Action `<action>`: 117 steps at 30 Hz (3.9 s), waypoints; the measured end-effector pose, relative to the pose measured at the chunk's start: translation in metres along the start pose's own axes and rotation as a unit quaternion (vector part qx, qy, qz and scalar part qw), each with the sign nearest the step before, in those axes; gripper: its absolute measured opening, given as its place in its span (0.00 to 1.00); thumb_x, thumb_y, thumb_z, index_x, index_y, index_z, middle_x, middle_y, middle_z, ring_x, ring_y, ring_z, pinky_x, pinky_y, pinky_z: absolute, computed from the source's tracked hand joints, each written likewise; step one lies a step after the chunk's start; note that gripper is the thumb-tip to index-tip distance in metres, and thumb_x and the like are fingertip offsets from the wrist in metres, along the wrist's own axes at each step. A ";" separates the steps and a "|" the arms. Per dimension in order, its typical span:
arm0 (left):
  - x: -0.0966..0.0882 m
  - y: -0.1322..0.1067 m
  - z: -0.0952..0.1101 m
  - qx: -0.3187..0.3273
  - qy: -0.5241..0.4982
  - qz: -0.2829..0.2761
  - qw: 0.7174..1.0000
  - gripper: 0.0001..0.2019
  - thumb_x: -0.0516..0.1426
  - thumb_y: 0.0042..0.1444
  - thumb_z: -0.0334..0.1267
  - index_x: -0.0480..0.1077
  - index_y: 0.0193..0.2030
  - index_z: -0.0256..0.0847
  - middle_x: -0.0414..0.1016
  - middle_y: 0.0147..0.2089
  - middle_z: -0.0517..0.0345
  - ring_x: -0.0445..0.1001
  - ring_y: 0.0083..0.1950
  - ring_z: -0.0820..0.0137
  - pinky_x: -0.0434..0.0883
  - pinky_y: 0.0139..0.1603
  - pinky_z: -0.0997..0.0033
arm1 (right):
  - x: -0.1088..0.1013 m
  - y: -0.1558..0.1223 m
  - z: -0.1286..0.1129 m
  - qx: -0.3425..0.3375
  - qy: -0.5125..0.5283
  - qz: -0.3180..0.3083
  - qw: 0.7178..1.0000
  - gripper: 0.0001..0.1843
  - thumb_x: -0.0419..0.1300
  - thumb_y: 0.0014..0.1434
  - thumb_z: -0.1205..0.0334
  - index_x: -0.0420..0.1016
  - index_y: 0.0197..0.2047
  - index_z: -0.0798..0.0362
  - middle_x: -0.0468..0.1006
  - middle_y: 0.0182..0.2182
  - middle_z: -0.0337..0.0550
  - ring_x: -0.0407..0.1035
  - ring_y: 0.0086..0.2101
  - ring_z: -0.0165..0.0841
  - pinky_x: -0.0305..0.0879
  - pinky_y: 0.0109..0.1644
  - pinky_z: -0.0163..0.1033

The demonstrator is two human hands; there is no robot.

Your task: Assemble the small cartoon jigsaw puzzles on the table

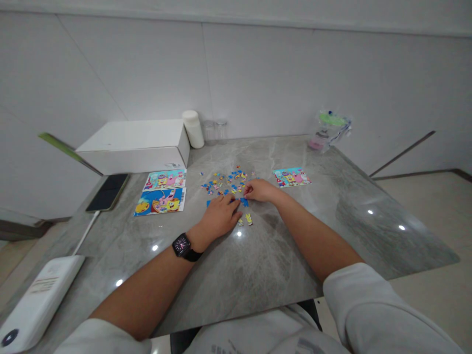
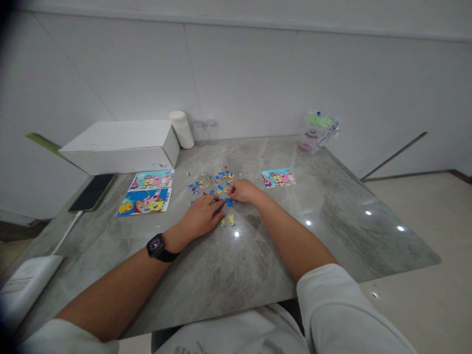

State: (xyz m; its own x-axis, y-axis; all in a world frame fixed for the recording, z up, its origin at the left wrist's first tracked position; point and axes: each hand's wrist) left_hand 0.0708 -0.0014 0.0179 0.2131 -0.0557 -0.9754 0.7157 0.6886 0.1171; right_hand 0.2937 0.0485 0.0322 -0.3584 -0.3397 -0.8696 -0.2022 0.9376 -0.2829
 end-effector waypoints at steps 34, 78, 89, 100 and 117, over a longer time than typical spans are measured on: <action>-0.013 -0.001 0.004 -0.013 0.008 -0.017 1.000 0.14 0.56 0.70 0.44 0.77 0.55 0.42 0.80 0.55 0.47 0.75 0.55 0.54 0.70 0.59 0.51 | -0.004 -0.013 0.003 -0.097 -0.085 -0.017 0.992 0.24 0.77 0.49 0.61 0.83 0.51 0.50 0.85 0.46 0.45 0.77 0.45 0.39 0.68 0.45 0.35; -0.086 0.011 -0.089 -0.097 -0.043 0.200 0.974 0.15 0.56 0.66 0.31 0.78 0.57 0.41 0.79 0.53 0.48 0.77 0.55 0.58 0.73 0.63 0.54 | -0.099 -0.021 -0.018 -0.085 -0.050 0.084 0.992 0.20 0.68 0.62 0.65 0.82 0.57 0.48 0.85 0.52 0.45 0.78 0.47 0.37 0.71 0.53 0.39; -0.073 0.029 -0.120 -0.157 -0.002 0.092 0.983 0.15 0.57 0.66 0.32 0.80 0.55 0.42 0.83 0.53 0.50 0.78 0.55 0.59 0.74 0.61 0.60 | -0.084 0.011 -0.041 -0.100 -0.114 0.046 0.987 0.21 0.66 0.64 0.67 0.81 0.59 0.47 0.85 0.53 0.47 0.78 0.50 0.39 0.71 0.54 0.39; -0.054 0.023 -0.123 -0.137 0.031 -0.042 0.989 0.21 0.57 0.61 0.25 0.83 0.55 0.46 0.84 0.56 0.50 0.80 0.59 0.59 0.73 0.63 0.64 | -0.088 -0.010 -0.042 -0.078 -0.141 0.044 0.986 0.20 0.64 0.66 0.66 0.81 0.60 0.49 0.86 0.50 0.48 0.79 0.47 0.40 0.71 0.53 0.39; -0.039 0.027 -0.130 -0.136 0.037 -0.009 0.990 0.19 0.57 0.62 0.28 0.82 0.56 0.43 0.81 0.58 0.47 0.79 0.58 0.58 0.73 0.63 0.61 | -0.089 -0.025 -0.050 -0.105 -0.122 0.045 0.986 0.21 0.61 0.67 0.66 0.81 0.61 0.48 0.85 0.50 0.48 0.79 0.47 0.40 0.71 0.51 0.40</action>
State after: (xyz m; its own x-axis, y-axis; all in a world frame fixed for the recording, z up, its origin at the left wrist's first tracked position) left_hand -0.0044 0.1131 0.0346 0.1462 -0.0236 -0.9890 0.5104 0.8582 0.0550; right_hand 0.2852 0.0514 0.1374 -0.1586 -0.2038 -0.9661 -0.3729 0.9184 -0.1326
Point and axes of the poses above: each hand's wrist, its own y-axis towards the middle knuckle, its own x-axis out of the palm, z = x × y
